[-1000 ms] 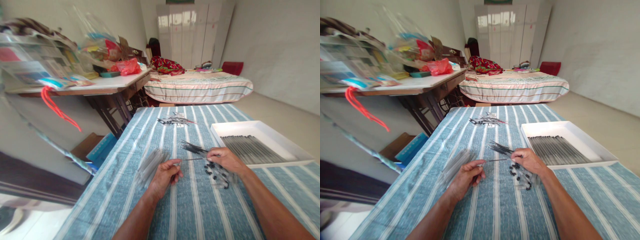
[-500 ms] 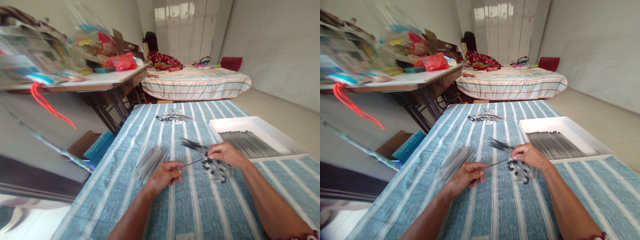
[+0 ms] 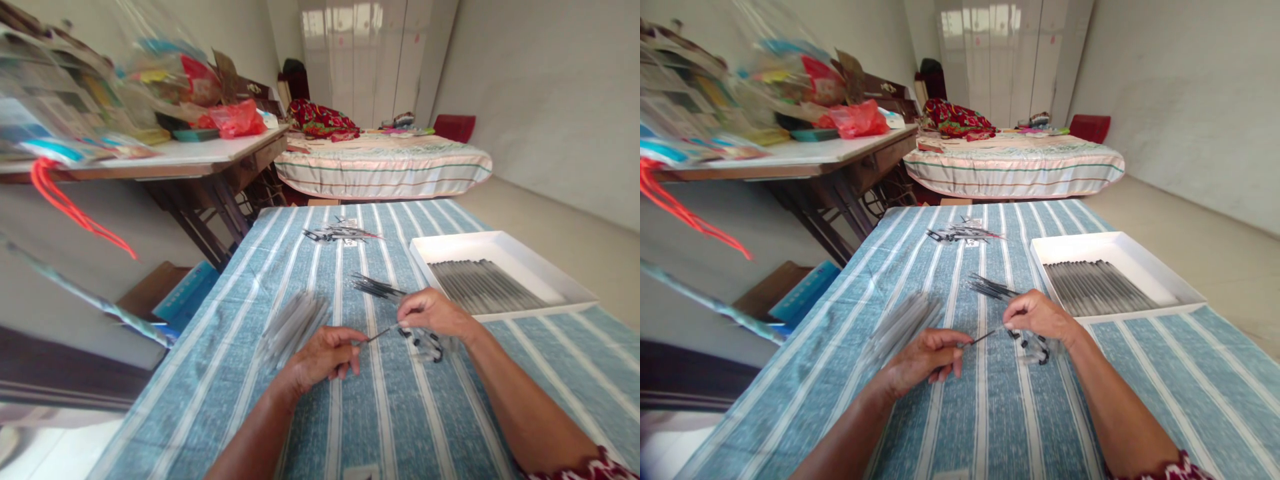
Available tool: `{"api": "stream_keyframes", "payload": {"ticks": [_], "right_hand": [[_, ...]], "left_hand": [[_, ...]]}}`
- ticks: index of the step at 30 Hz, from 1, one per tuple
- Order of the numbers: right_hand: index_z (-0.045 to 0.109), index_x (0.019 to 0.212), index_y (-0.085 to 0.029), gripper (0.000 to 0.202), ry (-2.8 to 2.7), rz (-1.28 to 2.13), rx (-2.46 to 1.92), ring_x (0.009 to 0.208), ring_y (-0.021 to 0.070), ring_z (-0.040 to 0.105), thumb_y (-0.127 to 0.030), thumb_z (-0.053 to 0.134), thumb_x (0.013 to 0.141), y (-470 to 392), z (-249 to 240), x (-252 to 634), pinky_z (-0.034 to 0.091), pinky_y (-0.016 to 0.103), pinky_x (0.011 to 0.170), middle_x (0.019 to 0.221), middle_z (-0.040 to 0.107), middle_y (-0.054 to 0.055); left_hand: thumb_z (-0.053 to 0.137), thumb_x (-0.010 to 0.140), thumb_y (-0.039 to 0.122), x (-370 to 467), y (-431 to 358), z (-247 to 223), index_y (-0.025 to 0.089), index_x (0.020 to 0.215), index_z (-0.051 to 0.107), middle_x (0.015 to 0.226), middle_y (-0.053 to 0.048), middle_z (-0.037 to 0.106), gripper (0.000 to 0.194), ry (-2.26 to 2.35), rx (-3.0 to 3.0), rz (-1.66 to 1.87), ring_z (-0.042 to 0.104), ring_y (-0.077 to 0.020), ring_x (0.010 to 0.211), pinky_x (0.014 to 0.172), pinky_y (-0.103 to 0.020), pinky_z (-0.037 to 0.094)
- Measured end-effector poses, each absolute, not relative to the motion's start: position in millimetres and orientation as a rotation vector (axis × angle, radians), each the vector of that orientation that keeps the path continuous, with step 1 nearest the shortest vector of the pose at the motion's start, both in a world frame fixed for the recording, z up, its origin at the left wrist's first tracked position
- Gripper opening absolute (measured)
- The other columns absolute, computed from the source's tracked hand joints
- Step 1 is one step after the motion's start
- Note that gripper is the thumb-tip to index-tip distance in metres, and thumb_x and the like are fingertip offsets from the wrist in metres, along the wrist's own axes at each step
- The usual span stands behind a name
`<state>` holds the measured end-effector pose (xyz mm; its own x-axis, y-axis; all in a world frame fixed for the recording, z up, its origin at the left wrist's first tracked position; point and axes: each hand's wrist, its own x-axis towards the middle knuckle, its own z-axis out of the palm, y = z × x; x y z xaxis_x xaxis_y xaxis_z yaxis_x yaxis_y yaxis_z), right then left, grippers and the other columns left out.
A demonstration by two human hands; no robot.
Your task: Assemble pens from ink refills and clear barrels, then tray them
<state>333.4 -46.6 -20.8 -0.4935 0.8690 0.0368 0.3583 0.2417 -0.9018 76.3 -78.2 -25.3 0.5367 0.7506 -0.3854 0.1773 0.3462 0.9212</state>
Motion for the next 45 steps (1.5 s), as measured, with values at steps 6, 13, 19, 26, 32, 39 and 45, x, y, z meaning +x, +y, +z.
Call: {"api": "stream_keyframes", "payload": {"ticks": [6, 13, 19, 26, 32, 39, 45], "right_hand": [[0.070, 0.081, -0.018, 0.021, -1.931, 1.083, -1.033, 0.062, 0.0134, 0.057, -0.036, 0.066, 0.070, -57.9, -23.6, 297.0, 0.045, 0.025, 0.061, 0.067, 0.065, 0.001], [0.066, 0.069, -0.016, 0.020, -1.867, 0.978, -1.287, 0.043, 0.0097, 0.045, -0.034, 0.058, 0.076, -47.7, -28.1, 327.7, 0.036, 0.022, 0.045, 0.046, 0.052, -0.003], [0.068, 0.064, -0.020, 0.017, -2.378, 0.570, -1.441, 0.053, 0.0132, 0.053, -0.024, 0.055, 0.075, -45.2, -29.7, 327.2, 0.033, 0.024, 0.050, 0.055, 0.061, 0.000], [0.068, 0.068, -0.020, 0.021, -2.698, 0.177, -1.720, 0.068, 0.0214, 0.063, -0.021, 0.050, 0.077, -53.8, -17.9, 309.4, 0.034, 0.027, 0.055, 0.071, 0.069, 0.008], [0.062, 0.064, -0.019, 0.012, -2.476, 0.337, -1.671, 0.061, 0.0182, 0.060, -0.018, 0.052, 0.071, -51.9, -26.5, 310.9, 0.034, 0.025, 0.054, 0.061, 0.064, 0.004], [0.053, 0.082, -0.018, 0.012, -1.597, 1.435, -1.055, 0.038, 0.0069, 0.046, -0.029, 0.054, 0.077, -59.0, -28.8, 295.9, 0.032, 0.019, 0.039, 0.061, 0.065, -0.001], [0.054, 0.085, -0.016, 0.022, -1.372, 1.583, -0.830, 0.036, 0.0074, 0.050, -0.036, 0.062, 0.077, -67.7, -33.3, 273.9, 0.033, 0.018, 0.036, 0.060, 0.066, 0.000]], "left_hand": [[0.065, 0.072, 0.028, 81.0, -80.3, -28.1, 0.014, 0.103, 0.065, 0.060, -0.003, 0.067, 0.034, 0.914, 1.083, 0.582, 0.047, -0.0069, 0.041, 0.038, -0.018, 0.028], [0.065, 0.073, 0.028, 82.9, -82.0, -25.1, 0.014, 0.109, 0.062, 0.058, -0.002, 0.064, 0.039, 0.772, 0.941, 0.768, 0.044, -0.0065, 0.039, 0.037, -0.019, 0.025], [0.064, 0.074, 0.027, 83.3, -82.4, -28.7, 0.014, 0.108, 0.064, 0.058, -0.002, 0.064, 0.036, 0.786, 0.966, 0.728, 0.045, -0.0066, 0.040, 0.038, -0.019, 0.028], [0.064, 0.075, 0.027, 84.2, -82.7, -32.5, 0.015, 0.104, 0.065, 0.059, -0.001, 0.064, 0.032, 0.790, 1.018, 0.680, 0.044, -0.0057, 0.039, 0.039, -0.019, 0.030], [0.062, 0.076, 0.025, 85.4, -82.9, -35.0, 0.016, 0.105, 0.065, 0.058, -0.001, 0.064, 0.030, 0.795, 1.038, 0.659, 0.045, -0.0057, 0.038, 0.038, -0.018, 0.030], [0.064, 0.075, 0.028, 85.6, -81.5, -36.9, 0.015, 0.109, 0.063, 0.061, -0.003, 0.065, 0.037, 0.797, 1.011, 0.707, 0.046, -0.0070, 0.041, 0.038, -0.018, 0.029], [0.064, 0.075, 0.029, 85.5, -82.0, -37.5, 0.016, 0.107, 0.064, 0.060, -0.002, 0.065, 0.034, 0.799, 0.995, 0.759, 0.047, -0.0069, 0.041, 0.038, -0.018, 0.028]]}}
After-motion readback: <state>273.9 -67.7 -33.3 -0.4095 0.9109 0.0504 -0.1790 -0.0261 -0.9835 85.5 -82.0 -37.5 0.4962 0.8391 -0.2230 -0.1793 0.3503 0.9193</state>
